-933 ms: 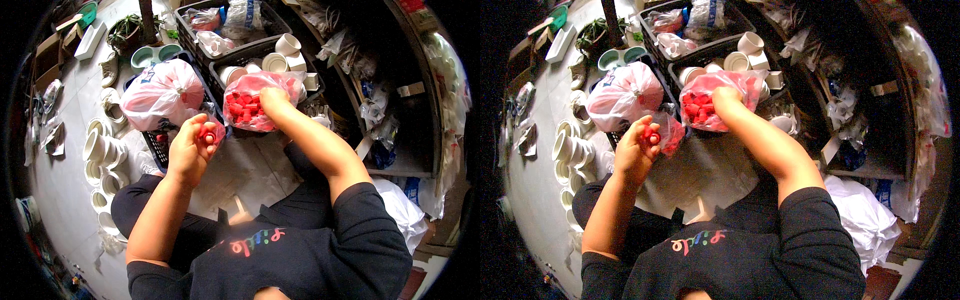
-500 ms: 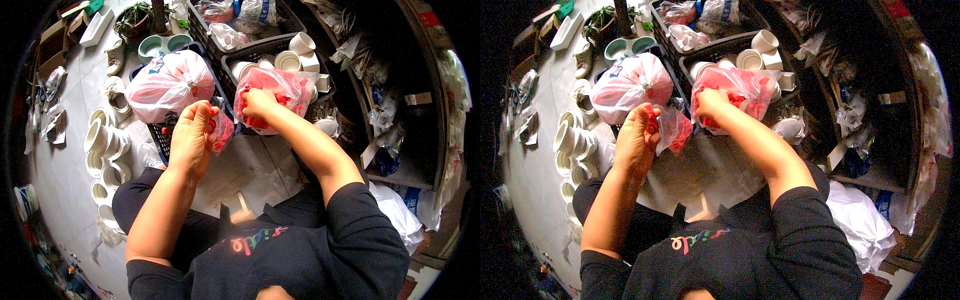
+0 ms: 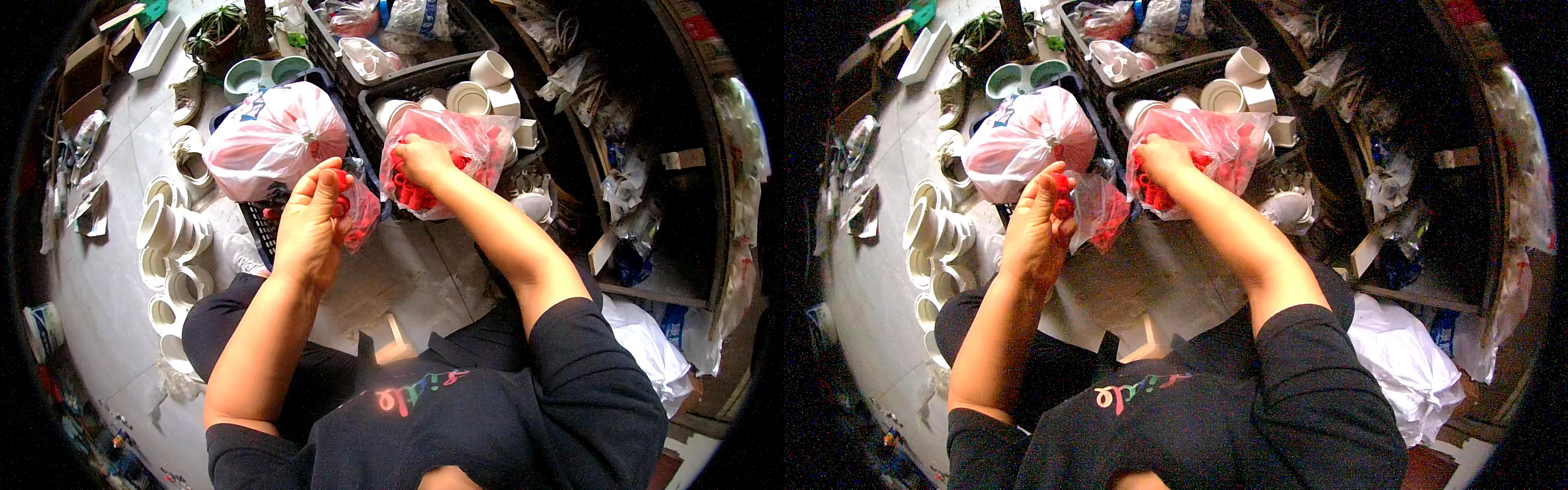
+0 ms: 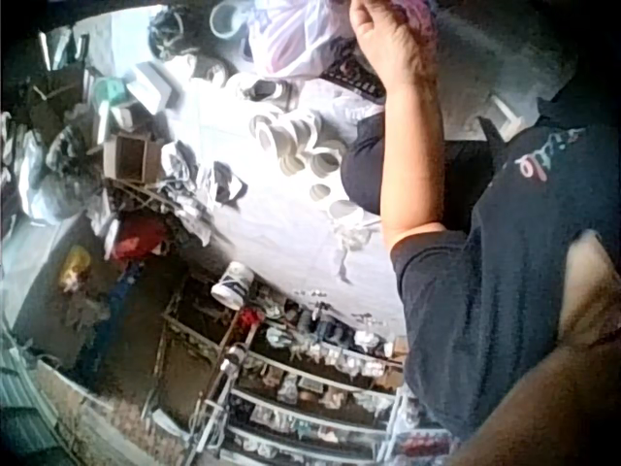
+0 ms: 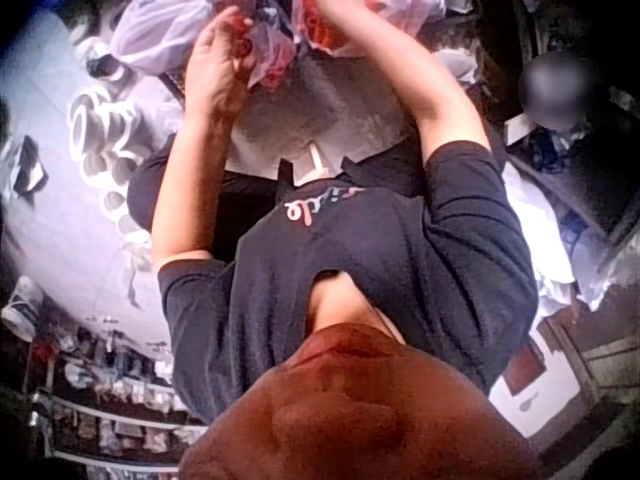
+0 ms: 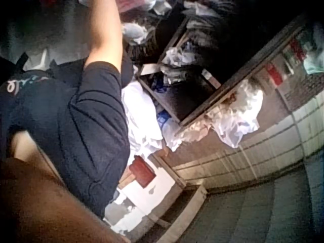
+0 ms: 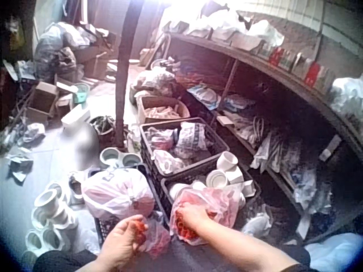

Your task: The person sits on the floor and repeatedly picks up red plastic pipe fittings from a bag, connects two pieces together by hand, and places the assembled pair into a second bag. The process is repeated for multiple fittings.

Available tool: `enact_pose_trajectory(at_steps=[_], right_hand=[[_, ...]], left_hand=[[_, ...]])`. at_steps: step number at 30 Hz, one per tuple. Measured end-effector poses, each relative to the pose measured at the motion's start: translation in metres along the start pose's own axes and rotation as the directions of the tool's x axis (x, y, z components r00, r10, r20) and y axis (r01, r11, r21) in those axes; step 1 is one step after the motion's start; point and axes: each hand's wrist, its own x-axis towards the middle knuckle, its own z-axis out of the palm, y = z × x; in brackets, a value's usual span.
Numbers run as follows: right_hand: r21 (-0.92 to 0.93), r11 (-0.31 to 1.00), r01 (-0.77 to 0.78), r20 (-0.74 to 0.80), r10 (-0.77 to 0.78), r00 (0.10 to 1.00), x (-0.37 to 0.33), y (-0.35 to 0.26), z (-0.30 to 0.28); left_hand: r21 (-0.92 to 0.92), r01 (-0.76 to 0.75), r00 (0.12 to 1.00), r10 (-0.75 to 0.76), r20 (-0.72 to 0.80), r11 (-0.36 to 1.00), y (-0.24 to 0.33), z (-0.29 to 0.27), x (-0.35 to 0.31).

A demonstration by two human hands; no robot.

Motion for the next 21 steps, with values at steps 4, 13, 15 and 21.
enact_pose_trajectory(at_steps=[4,13,15,21], right_hand=[[0.046,0.999,-0.008,0.03,0.007,1.0,0.006,-0.008,0.009],[-0.009,1.0,0.006,0.048,-0.006,0.999,0.005,-0.006,0.007],[0.047,0.998,0.046,0.021,-0.047,0.999,-0.001,-0.002,0.002],[0.04,0.997,0.065,0.01,-0.065,0.998,0.002,-0.009,0.01]], left_hand=[[0.007,0.013,1.0,-0.013,0.002,1.0,0.001,0.001,0.0],[-0.004,0.006,1.0,-0.006,0.025,1.0,0.001,0.0,0.001],[-0.001,-0.006,1.0,0.006,0.024,1.0,0.0,0.001,0.001],[0.038,-0.039,0.999,0.038,0.031,0.999,-0.003,0.002,0.0]])
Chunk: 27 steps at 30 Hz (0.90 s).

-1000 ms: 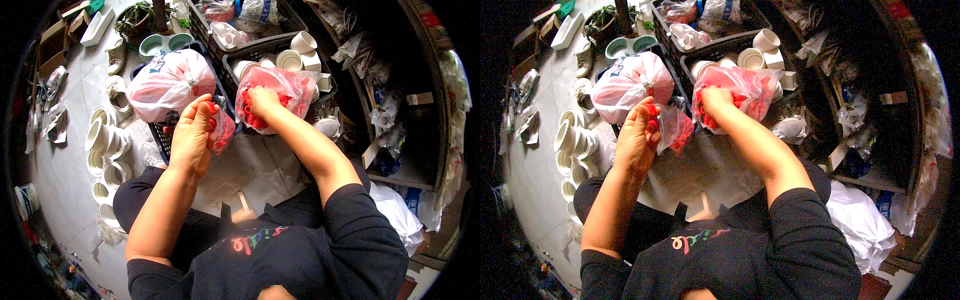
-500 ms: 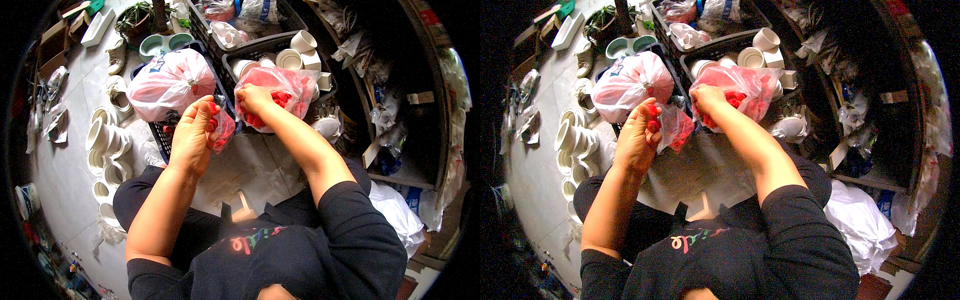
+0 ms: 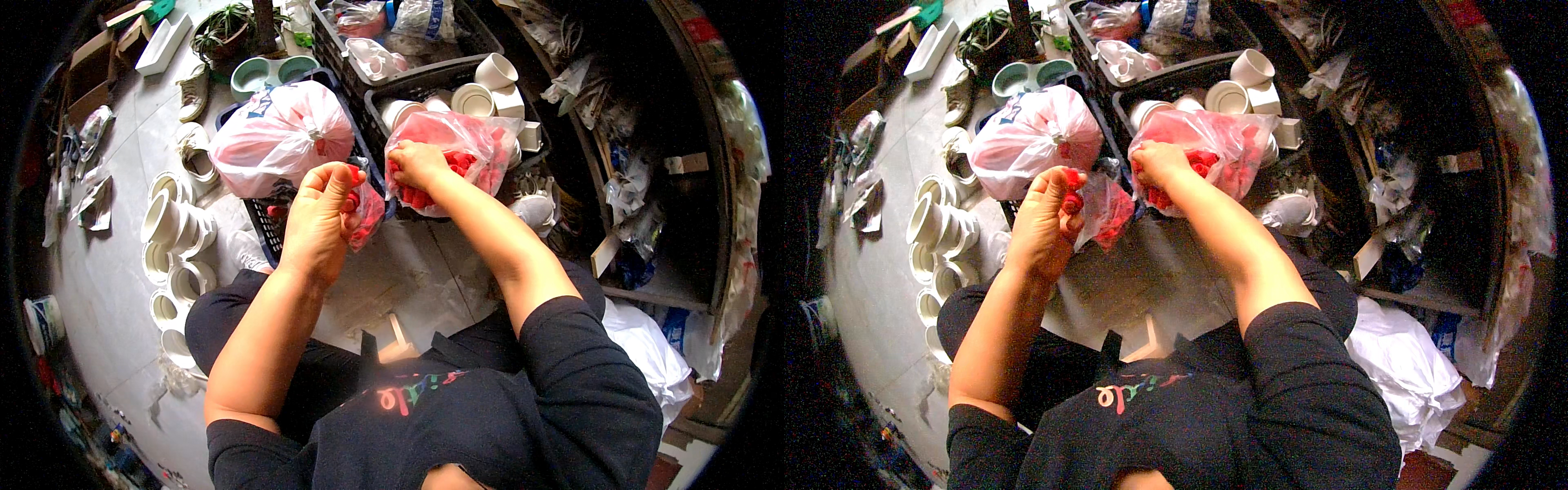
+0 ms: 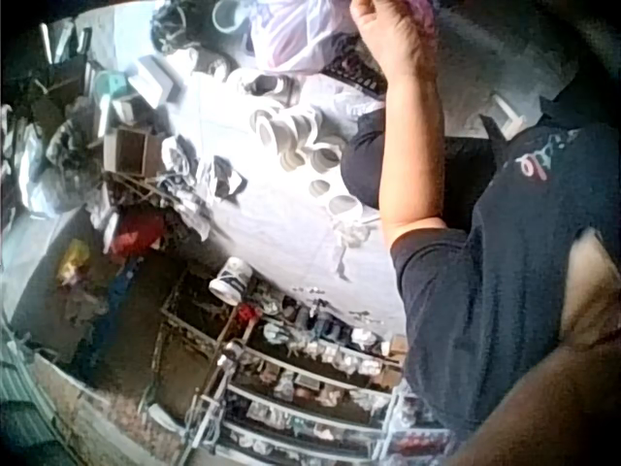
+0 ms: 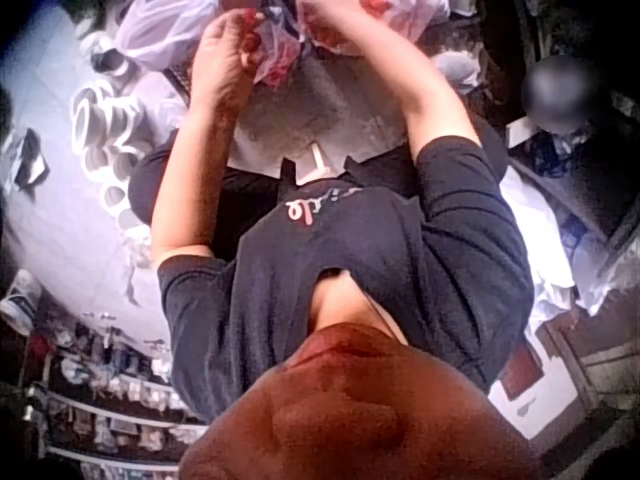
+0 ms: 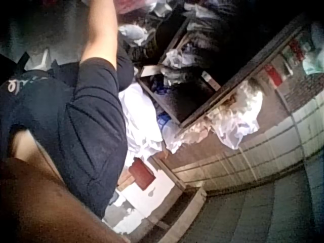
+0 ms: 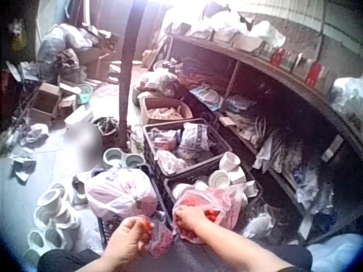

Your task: The person sits on the floor and repeatedly picks up red plastic pipe fittings from a bag, connects two pieces together by hand, and places the assembled pair into a second bag. The process is repeated for multiple fittings.

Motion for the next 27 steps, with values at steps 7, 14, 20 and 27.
enact_pose_trajectory(at_steps=[7,14,20,27], right_hand=[[-0.036,0.997,-0.071,-0.037,0.069,0.997,0.011,-0.001,0.013],[0.607,0.79,-0.087,-0.141,0.214,0.967,-0.021,-0.001,-0.06],[0.925,-0.233,-0.299,0.324,0.078,0.943,-0.106,-0.042,-0.154],[0.9,0.31,-0.308,0.253,0.204,0.946,-0.17,-0.074,-0.14]], left_hand=[[0.011,0.013,1.0,-0.013,0.02,1.0,0.0,-0.001,0.001],[-0.007,-0.03,1.0,0.03,0.006,1.0,0.002,0.001,0.002],[0.265,-0.123,0.948,0.035,0.315,0.956,-0.01,0.022,-0.032],[0.357,-0.202,0.821,-0.041,0.57,0.912,-0.045,0.028,-0.061]])
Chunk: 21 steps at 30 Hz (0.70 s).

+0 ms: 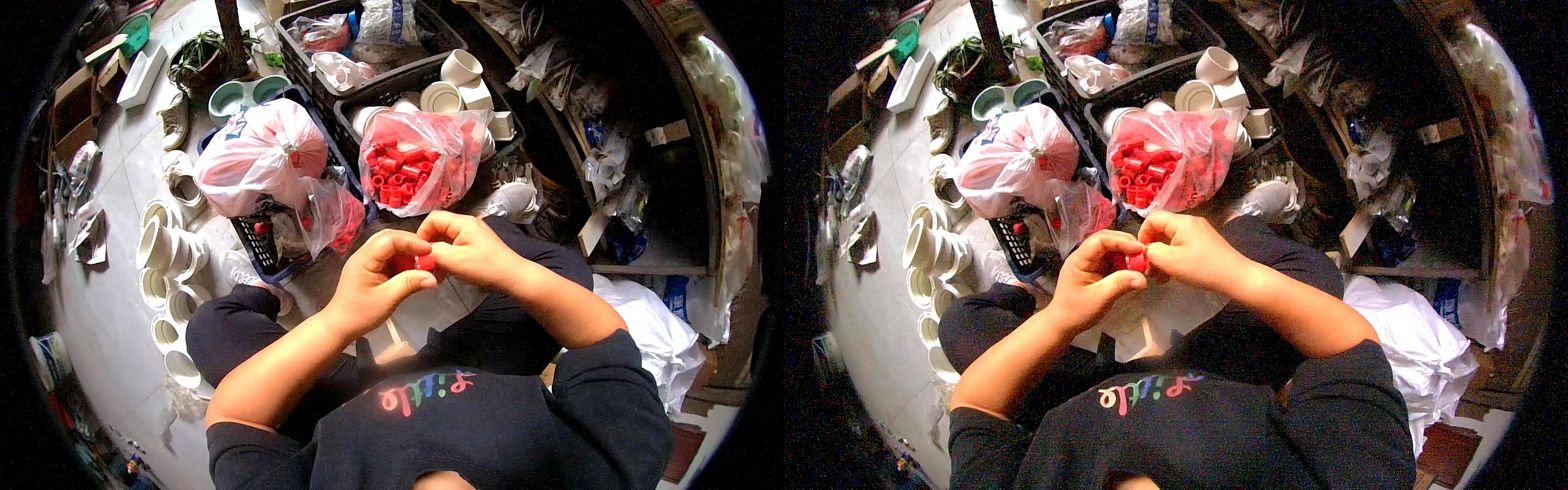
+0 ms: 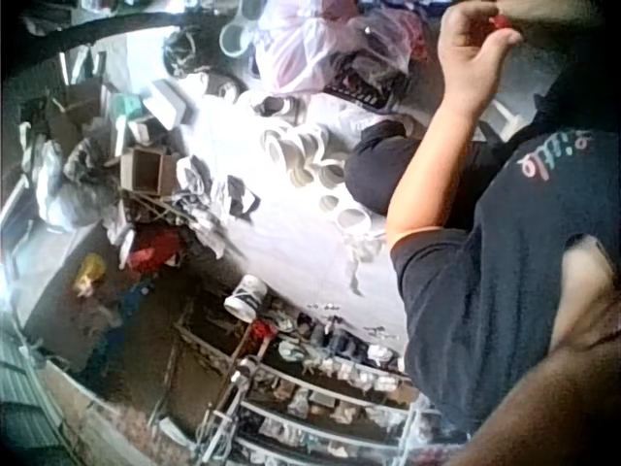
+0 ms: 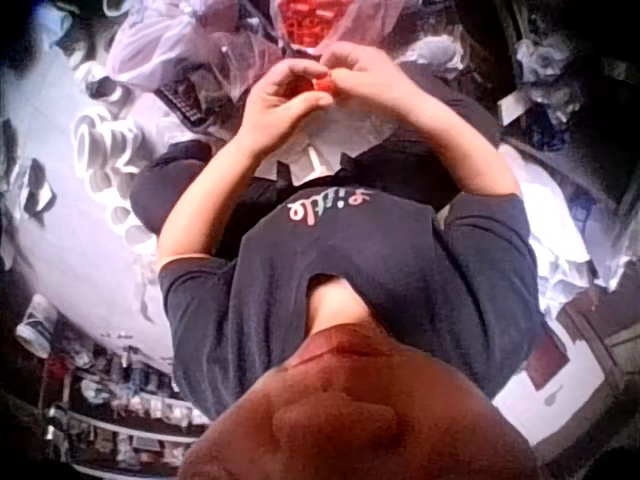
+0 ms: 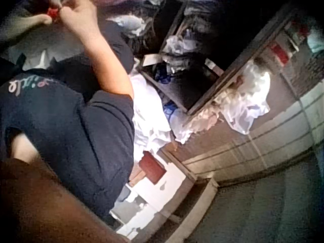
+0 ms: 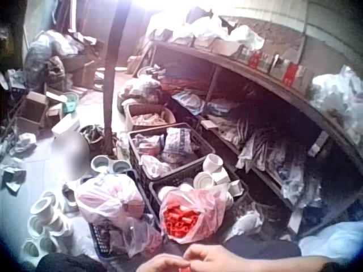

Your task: The person sits on the floor and repeatedly picks up red plastic pipe fittings from a bag, connects two pieces together by hand, and places the assembled pair into a second bag. The process is repeated for multiple fittings.

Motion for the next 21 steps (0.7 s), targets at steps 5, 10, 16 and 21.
enact_pose_trajectory(at_steps=[5,10,16,21], right_hand=[[0.384,0.903,-0.194,0.118,0.16,0.98,-0.008,-0.005,0.003],[0.543,0.808,-0.226,0.216,0.126,0.968,-0.013,0.011,0.001],[0.56,0.81,-0.176,0.241,0.044,0.97,-0.014,-0.003,-0.003],[0.428,0.902,-0.047,0.2,-0.044,0.979,-0.015,0.013,-0.012]], left_hand=[[0.267,-0.2,0.977,0.213,-0.02,0.943,-0.006,0.006,0.003],[0.456,-0.316,0.935,0.354,0.002,0.832,-0.008,0.011,0.007],[0.597,-0.394,0.886,0.46,0.047,0.699,-0.007,0.008,0.016],[0.581,-0.31,0.915,0.402,-0.033,0.753,-0.012,0.008,0.017]])
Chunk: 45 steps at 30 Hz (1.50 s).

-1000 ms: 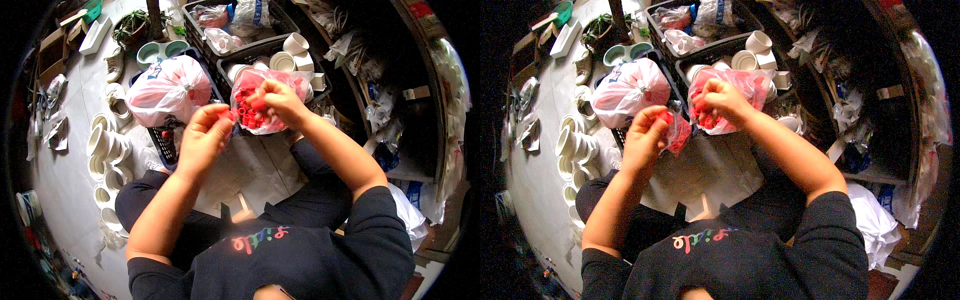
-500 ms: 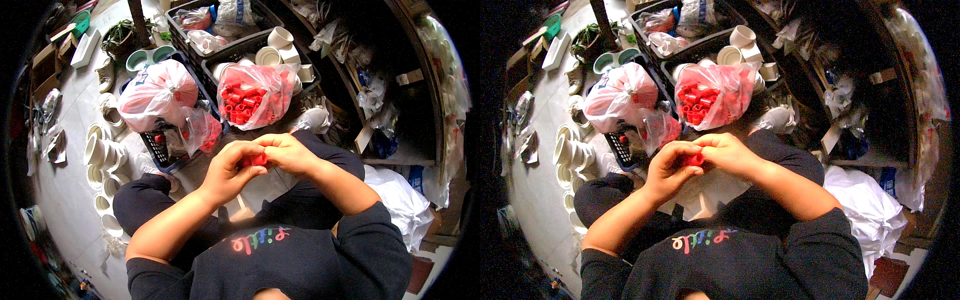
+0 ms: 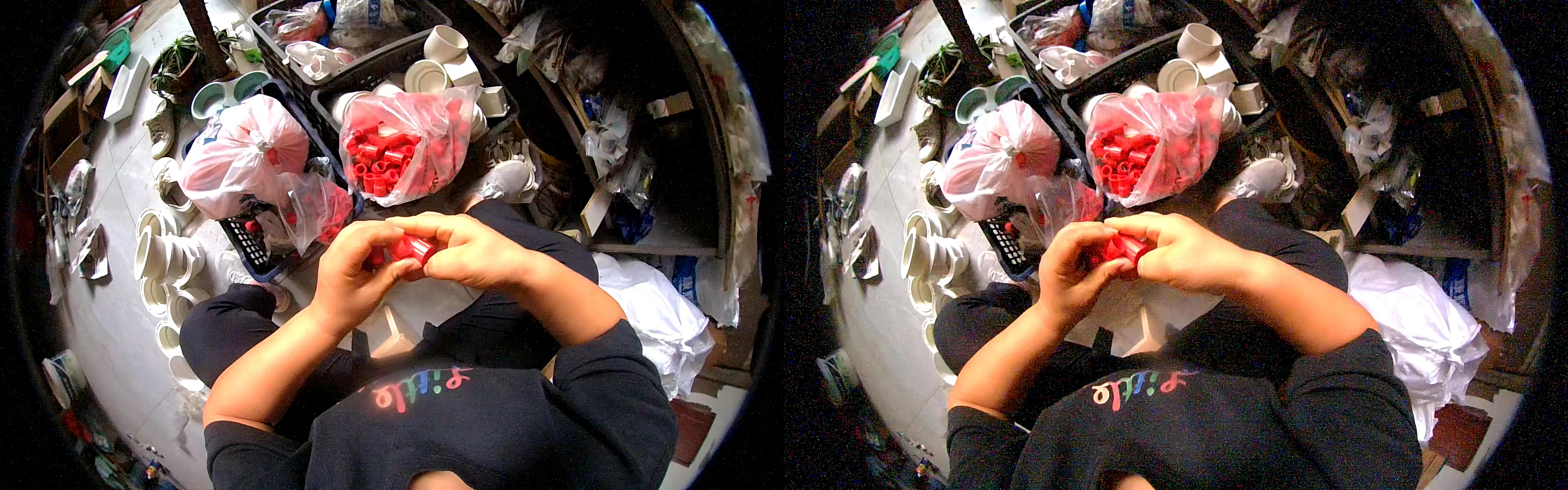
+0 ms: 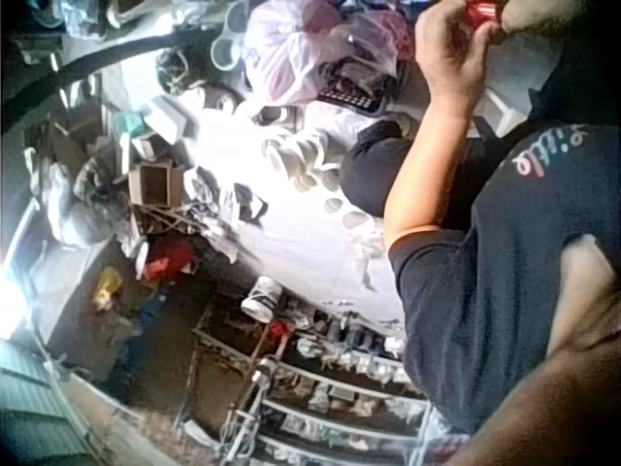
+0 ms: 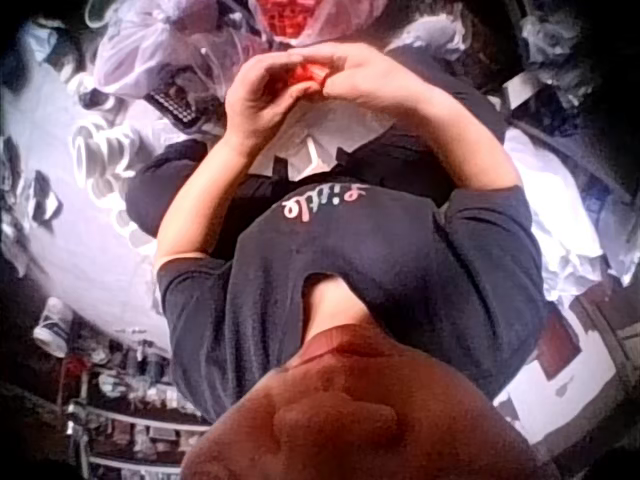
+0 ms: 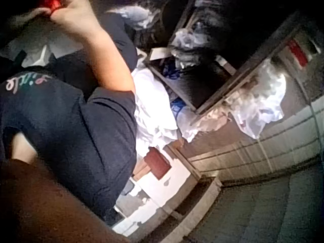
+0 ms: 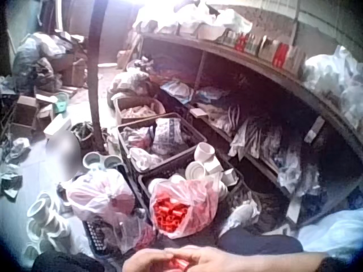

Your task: The person sits on the floor and repeatedly picks up red plastic pipe fittings from a bag, connects two pieces together by hand, and places the assembled pair into a second bag. The process is repeated for multiple fittings.

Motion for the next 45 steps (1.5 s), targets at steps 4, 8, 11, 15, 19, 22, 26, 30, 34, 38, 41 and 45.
enact_pose_trajectory(at_steps=[4,8,11,15,19,22,26,30,34,38,41,45], right_hand=[[0.054,0.998,-0.04,0.081,0.036,0.996,-0.003,-0.018,-0.005],[0.045,0.999,-0.021,0.061,0.018,0.998,-0.005,-0.018,-0.006],[-0.206,0.977,0.062,-0.012,-0.066,0.998,-0.005,-0.02,-0.006],[-0.142,0.989,0.028,-0.088,-0.041,0.995,-0.002,-0.021,-0.006],[0.061,0.996,-0.067,-0.032,0.069,0.997,-0.002,-0.021,-0.003],[-0.173,0.985,0.008,-0.112,-0.028,0.993,-0.003,-0.026,0.003],[-0.766,0.569,0.299,-0.025,-0.492,0.87,0.0,-0.022,-0.002],[-0.815,0.474,0.333,0.0,-0.575,0.818,0.0,-0.019,-0.003],[-0.833,0.416,0.365,0.048,-0.603,0.796,0.001,-0.017,-0.003],[-0.82,0.419,0.391,0.059,-0.617,0.785,0.001,-0.017,-0.001],[-0.805,0.477,0.352,0.006,-0.587,0.81,-0.001,-0.02,0.0],[-0.778,0.552,0.301,-0.049,-0.531,0.846,-0.003,-0.023,0.002]], left_hand=[[-0.178,0.201,0.978,-0.209,-0.027,0.963,-0.009,-0.001,-0.006],[-0.485,0.345,0.928,-0.37,0.047,0.804,0.001,-0.003,-0.003],[-0.596,0.397,0.895,-0.44,0.081,0.698,0.002,-0.008,-0.003],[-0.564,0.413,0.89,-0.447,0.086,0.715,0.002,-0.011,-0.005],[-0.366,0.346,0.936,-0.346,0.067,0.864,-0.003,-0.01,-0.007],[-0.347,0.33,0.942,-0.331,0.057,0.878,-0.002,-0.009,-0.006],[-0.379,0.354,0.931,-0.362,0.051,0.855,-0.005,-0.008,-0.005],[-0.404,0.397,0.911,-0.408,0.062,0.824,-0.004,-0.008,-0.005],[-0.331,0.378,0.922,-0.382,0.058,0.864,-0.005,-0.008,-0.004],[-0.245,0.379,0.925,-0.37,0.085,0.892,-0.005,-0.008,-0.002],[-0.321,0.466,0.884,-0.452,0.122,0.824,0.001,-0.009,0.001],[-0.393,0.578,0.812,-0.55,0.194,0.715,0.002,-0.012,0.0]])
